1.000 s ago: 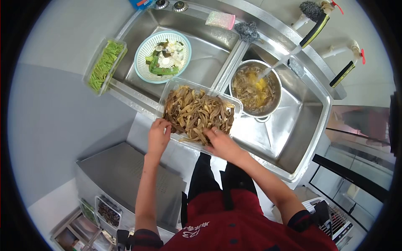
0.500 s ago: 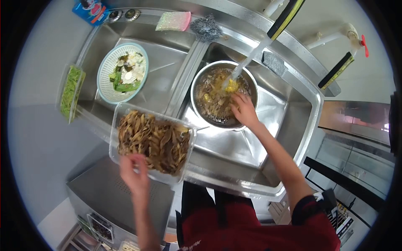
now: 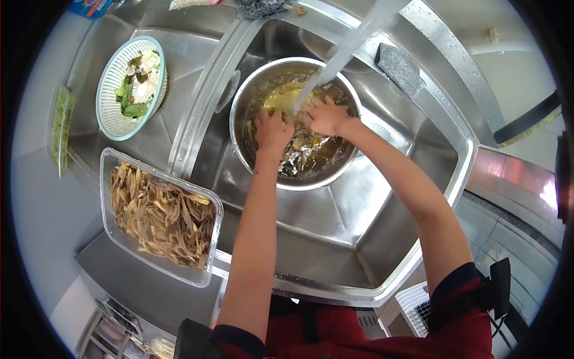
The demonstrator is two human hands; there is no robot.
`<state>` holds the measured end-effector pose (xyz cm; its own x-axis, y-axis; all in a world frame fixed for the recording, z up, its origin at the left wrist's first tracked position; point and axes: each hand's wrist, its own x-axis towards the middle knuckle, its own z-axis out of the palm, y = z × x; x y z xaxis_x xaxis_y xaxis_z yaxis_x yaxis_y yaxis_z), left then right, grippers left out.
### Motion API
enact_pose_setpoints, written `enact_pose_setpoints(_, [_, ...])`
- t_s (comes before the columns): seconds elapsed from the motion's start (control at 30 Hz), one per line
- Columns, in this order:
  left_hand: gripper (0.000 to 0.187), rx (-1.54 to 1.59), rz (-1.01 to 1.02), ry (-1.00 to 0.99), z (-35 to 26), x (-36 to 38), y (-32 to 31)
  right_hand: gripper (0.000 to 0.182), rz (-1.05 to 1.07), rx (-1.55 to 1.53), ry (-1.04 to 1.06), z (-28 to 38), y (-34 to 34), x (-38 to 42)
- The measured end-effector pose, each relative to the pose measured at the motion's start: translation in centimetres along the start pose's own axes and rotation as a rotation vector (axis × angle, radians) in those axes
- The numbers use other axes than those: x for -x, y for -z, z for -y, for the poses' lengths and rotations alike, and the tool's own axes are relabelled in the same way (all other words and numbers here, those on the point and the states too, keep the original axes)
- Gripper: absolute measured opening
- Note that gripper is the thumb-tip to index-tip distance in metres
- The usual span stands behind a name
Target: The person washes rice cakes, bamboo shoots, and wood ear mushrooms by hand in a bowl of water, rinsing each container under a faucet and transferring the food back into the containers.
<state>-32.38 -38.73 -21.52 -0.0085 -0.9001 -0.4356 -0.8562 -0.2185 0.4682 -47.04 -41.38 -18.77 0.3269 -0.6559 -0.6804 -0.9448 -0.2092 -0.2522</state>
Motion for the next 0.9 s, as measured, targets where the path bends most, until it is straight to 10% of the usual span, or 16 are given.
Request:
enact_pose_setpoints(0.2, [0.044,0.257,0.254,0.051,1.1,2.3,-0.8,0.043,-0.089,-0.546,-0.101,2.2,-4.7,1.6])
enact_pose_setpoints(0.47, [0.041,0.772,-0.209,0.422,-0.1,3.5,-5.1,0.035,-0.289,-1.879,-0.378,6.5,-9.1,0.2])
enact_pose_setpoints(0.8, [0.027,1.16,-0.242,0.281,-6.4,5.8,2.8,0.028,-0.95,-1.739,-0.338,9.7,-0.2,6.4])
enact_pose_setpoints(0.9, [0.025,1.194,-0.24,0.045,-8.8,7.2,5.8,0.026,-1.222,-1.285,-0.287,8.2,-0.1,6.7])
